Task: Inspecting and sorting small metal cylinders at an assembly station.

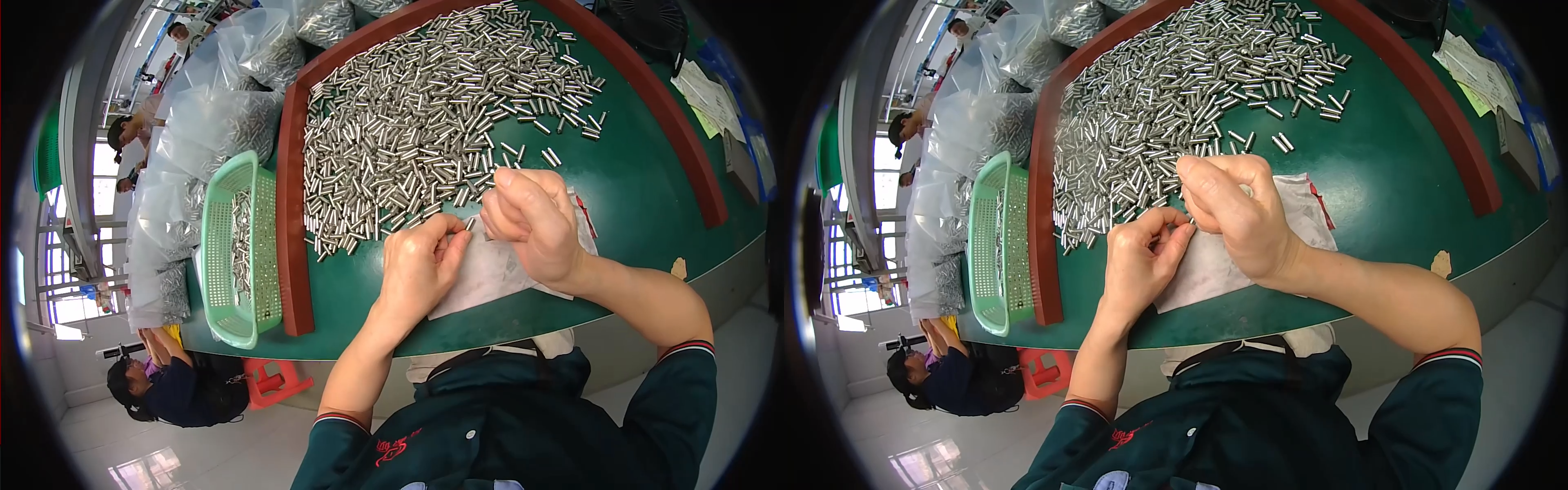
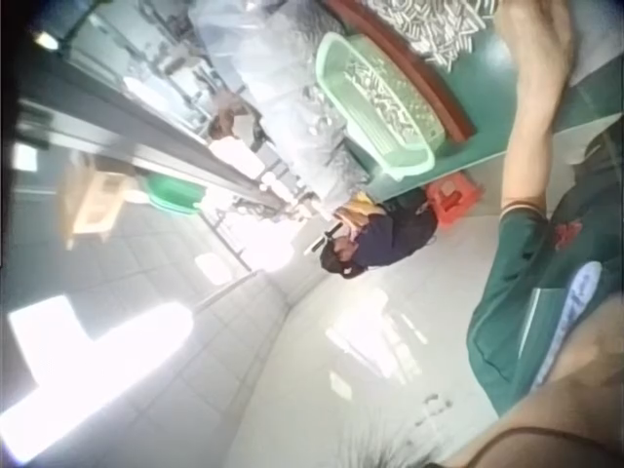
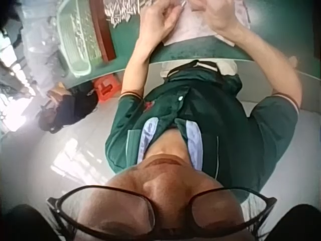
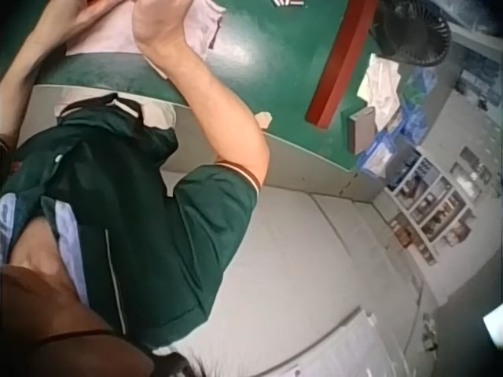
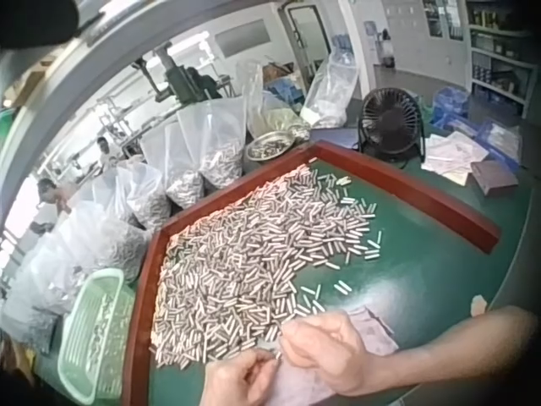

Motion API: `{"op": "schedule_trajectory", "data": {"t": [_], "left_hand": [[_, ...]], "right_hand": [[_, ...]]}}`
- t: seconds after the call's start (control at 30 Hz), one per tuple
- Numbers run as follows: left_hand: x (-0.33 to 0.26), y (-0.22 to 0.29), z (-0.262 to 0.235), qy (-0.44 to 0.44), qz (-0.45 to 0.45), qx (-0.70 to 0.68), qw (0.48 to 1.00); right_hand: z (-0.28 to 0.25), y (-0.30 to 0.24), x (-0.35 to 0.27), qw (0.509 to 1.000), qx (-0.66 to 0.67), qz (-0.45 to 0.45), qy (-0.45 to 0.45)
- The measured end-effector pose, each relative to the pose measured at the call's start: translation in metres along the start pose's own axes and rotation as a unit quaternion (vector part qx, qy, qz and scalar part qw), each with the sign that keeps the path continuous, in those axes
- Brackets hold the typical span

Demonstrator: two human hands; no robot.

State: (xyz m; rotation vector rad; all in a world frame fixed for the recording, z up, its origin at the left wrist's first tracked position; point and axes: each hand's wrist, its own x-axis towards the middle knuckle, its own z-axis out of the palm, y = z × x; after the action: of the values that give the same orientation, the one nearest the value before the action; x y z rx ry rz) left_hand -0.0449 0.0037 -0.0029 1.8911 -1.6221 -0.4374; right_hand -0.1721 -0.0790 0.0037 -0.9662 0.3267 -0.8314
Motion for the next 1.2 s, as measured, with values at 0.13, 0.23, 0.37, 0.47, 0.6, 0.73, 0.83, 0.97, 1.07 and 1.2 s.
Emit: {"op": "schedule_trajectory", "data": {"t": [0.13, 0.23, 0.37, 0.47, 0.6, 0.73, 0.83, 0.97, 1.07, 1.2], "left_hand": [[-0.002, 0.001, 0.005, 0.007, 0.022, 0.023, 0.999], [-0.003, 0.001, 0.009, 0.043, 0.062, 0.054, 0.996], [-0.001, 0.003, 0.010, 0.048, 0.040, 0.073, 0.995], [0.000, 0.006, 0.004, 0.029, 0.010, 0.087, 0.996], [0.002, 0.007, -0.002, 0.008, -0.013, 0.088, 0.996], [0.001, 0.002, -0.002, 0.035, 0.003, 0.107, 0.994], [-0.002, -0.001, -0.005, 0.008, 0.012, 0.012, 1.000], [-0.005, -0.002, -0.007, -0.042, 0.044, 0.003, 0.998], [-0.004, -0.001, -0.006, -0.038, 0.054, -0.004, 0.998], [-0.003, 0.003, -0.009, -0.043, 0.046, -0.002, 0.998]], "right_hand": [[-0.004, 0.001, -0.001, 0.999, 0.039, 0.003, -0.017], [-0.003, 0.001, 0.000, 0.999, 0.043, 0.006, -0.020], [-0.004, 0.003, 0.000, 0.999, 0.035, 0.000, -0.016], [-0.004, 0.003, 0.000, 0.999, 0.032, -0.002, -0.018], [-0.004, 0.001, 0.000, 0.999, 0.038, 0.004, -0.019], [-0.004, 0.001, 0.000, 0.999, 0.037, 0.009, -0.021], [-0.001, 0.001, 0.001, 1.000, 0.005, 0.004, 0.003], [-0.003, 0.003, 0.001, 1.000, 0.028, 0.005, -0.008], [-0.004, 0.000, -0.001, 0.998, 0.063, 0.004, -0.008], [-0.004, 0.004, 0.001, 0.997, 0.073, 0.015, -0.010]]}}
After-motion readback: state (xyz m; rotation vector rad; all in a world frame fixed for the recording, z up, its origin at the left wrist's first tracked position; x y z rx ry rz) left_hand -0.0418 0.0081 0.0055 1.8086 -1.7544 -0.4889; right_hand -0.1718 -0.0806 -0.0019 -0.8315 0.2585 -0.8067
